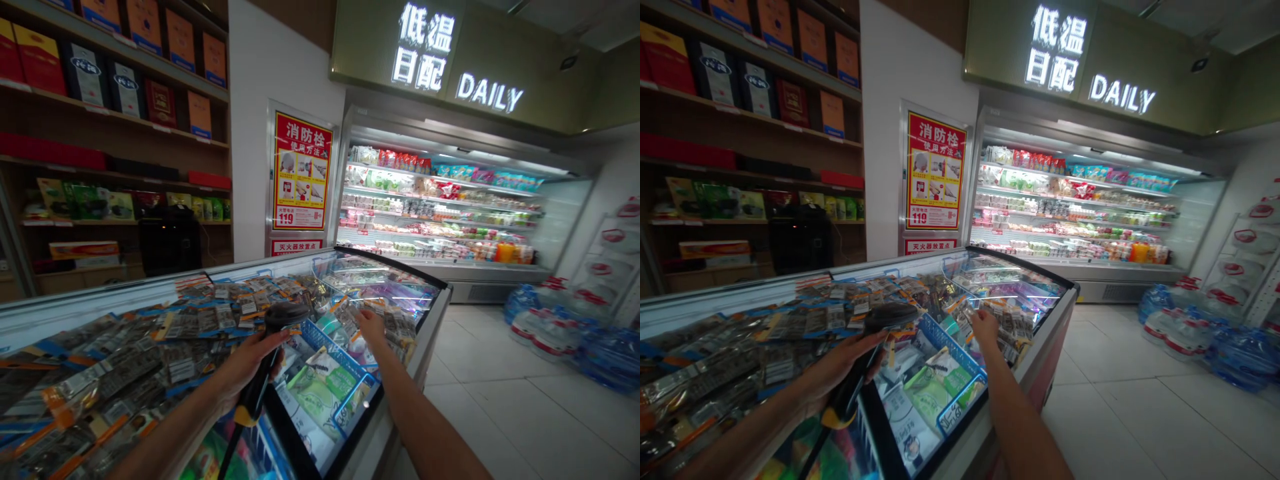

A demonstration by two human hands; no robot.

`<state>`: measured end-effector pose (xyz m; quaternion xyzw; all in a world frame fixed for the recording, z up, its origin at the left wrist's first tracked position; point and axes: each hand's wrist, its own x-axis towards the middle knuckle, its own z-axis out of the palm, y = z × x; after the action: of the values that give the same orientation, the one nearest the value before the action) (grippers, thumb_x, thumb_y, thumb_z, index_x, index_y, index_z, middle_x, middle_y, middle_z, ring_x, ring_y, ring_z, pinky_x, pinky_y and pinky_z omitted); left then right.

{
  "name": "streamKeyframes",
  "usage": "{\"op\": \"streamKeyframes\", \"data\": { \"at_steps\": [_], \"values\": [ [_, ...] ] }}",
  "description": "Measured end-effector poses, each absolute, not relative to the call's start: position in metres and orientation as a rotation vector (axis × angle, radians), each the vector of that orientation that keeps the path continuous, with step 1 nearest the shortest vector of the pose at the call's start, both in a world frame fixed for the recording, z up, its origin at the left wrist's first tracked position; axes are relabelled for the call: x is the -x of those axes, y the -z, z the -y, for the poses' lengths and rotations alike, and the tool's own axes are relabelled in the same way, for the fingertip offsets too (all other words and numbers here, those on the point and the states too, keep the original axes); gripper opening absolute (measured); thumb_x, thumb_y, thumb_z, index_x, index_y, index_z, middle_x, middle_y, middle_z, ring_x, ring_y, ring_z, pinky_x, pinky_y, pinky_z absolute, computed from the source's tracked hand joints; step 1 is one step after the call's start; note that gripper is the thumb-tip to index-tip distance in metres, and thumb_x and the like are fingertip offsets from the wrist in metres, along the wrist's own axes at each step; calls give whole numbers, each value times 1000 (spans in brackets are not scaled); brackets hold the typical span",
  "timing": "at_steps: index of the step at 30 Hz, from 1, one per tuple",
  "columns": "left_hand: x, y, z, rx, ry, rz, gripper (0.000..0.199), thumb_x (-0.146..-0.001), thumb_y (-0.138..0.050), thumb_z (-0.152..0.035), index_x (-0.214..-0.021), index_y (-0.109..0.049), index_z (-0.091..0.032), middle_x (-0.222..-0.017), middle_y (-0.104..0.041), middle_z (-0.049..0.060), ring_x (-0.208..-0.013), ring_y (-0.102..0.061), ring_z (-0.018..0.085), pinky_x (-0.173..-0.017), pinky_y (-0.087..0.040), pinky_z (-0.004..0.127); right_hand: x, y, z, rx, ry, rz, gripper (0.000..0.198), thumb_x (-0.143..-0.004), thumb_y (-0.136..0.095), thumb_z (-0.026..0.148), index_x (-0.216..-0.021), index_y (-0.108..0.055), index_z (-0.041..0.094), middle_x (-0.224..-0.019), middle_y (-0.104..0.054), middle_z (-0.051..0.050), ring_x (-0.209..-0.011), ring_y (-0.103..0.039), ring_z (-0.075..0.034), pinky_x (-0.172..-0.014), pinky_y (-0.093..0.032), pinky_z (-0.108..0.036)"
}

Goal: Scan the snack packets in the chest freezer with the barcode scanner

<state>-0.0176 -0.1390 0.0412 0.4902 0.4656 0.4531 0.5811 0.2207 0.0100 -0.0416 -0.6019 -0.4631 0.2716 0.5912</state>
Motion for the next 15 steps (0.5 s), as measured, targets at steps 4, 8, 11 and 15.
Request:
{"op": "streamKeyframes", "data": {
  "at_steps": [4, 8, 11, 15],
  "values": [
    [18, -40, 139, -1145, -1062, -1091, 37, -65, -55, -49, -55, -49, -15, -47, -47, -3, -41, -40, 7, -43, -27, 21, -244, 42, -23, 1484, -445, 1164, 17, -60, -53, 23, -71, -65, 16, -65, -64, -3, -68, -58, -21, -64, -40, -28],
    [18, -41, 141, -1126, -1063, -1093, 35, -66, -56, -48, -61, -50, -14, -48, -46, -4, -41, -39, 7, -43, -27, 21, -248, 34, -29, 1606, -220, 1259, 24, -63, -51, 17, -83, -65, 12, -84, -64, -10, -86, -57, -24, -79, -38, -33],
    [22, -44, 141, -1098, -1099, -1097, 34, -66, -56, -48, -67, -51, -14, -49, -47, -4, -43, -40, 7, -44, -28, 21, -235, 27, -27, 1578, -66, 1293, 24, -64, -51, 16, -83, -65, 12, -95, -61, -13, -99, -50, -25, -87, -33, -34],
    [26, -47, 140, -1082, -1119, -1131, 35, -65, -57, -48, -69, -52, -14, -51, -48, -4, -44, -41, 7, -45, -29, 21, -191, 20, -16, 1510, -177, 1383, 15, -65, -54, 21, -74, -65, 16, -81, -64, -8, -86, -55, -23, -80, -37, -32]
  ]
}}
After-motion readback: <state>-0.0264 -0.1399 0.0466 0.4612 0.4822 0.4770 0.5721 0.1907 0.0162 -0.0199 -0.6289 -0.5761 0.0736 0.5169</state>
